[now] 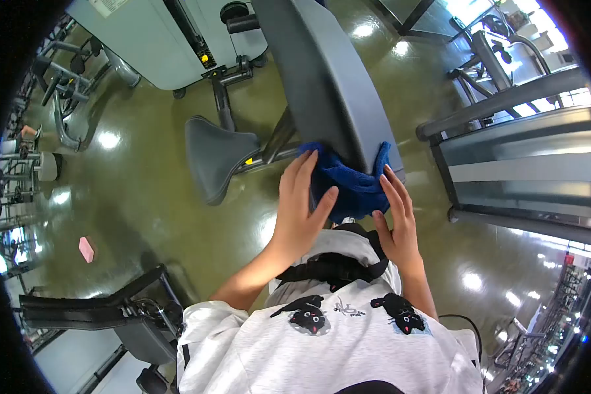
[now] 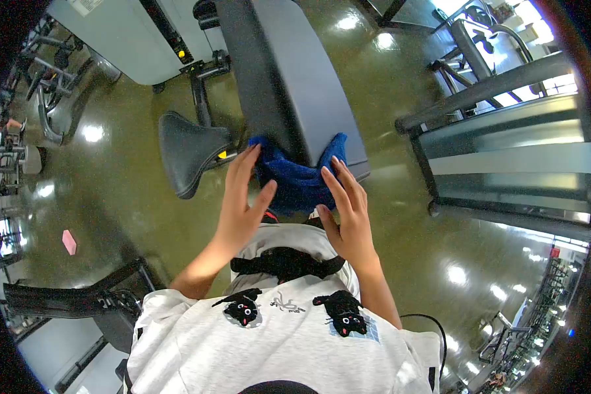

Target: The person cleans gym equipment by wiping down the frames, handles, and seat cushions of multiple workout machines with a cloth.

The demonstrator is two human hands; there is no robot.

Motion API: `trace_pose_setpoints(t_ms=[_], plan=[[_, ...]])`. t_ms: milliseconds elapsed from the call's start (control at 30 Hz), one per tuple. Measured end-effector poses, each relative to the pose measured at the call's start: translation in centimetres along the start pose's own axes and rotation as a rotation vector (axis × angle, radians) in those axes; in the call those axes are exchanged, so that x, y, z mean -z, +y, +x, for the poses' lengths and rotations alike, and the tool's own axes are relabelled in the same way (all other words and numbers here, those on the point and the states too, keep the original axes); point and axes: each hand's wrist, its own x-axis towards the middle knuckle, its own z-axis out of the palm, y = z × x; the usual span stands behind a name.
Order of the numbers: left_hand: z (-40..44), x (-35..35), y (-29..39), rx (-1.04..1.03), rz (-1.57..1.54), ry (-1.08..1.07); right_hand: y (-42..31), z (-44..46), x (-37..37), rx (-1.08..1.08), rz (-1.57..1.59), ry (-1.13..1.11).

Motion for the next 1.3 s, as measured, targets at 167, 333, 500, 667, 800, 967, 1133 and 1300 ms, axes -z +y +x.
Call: trace_pose_setpoints(t_ms=[167,333,500,667,800,967,1133,1300], plan=[[-1.6,-2.2,0.7,-0.032,0.083,-0.074,0.6,1.6,0.4,0.096,0.126,-0.119],[-0.7,-2.8,0.8,0.049,0.074,-0.061,1.7,4.1,0.1,0.149,0.182,-0.231],[1.5,-4.5,1.0,0.059,0.193,0.086,4.1,7.6,0.9,0.319,0.275,-0.394],[4.8,-5.6,2.6,0.217,0.247,0.245,7.3,11.8,2.6,0.414,0.276,-0.518],[6.7,-7.0,4.1,0.342,0.301,0.399,11.0,13.9,3.3,0.39,0.273,-0.484],[5.1,-10.0,6.3,0.562,0.55,0.522,14.5,16.0,3.4,0.407,0.414,-0.72],[5.4,-10.7,7.4,0.585,0.735,0.479,14.2,17.2,2.5,0.586,0.361,-0.704],[8.3,-9.5,5.9,0.534,0.781,0.424,12.3,17.8,2.2,0.391,0.5,-0.617]])
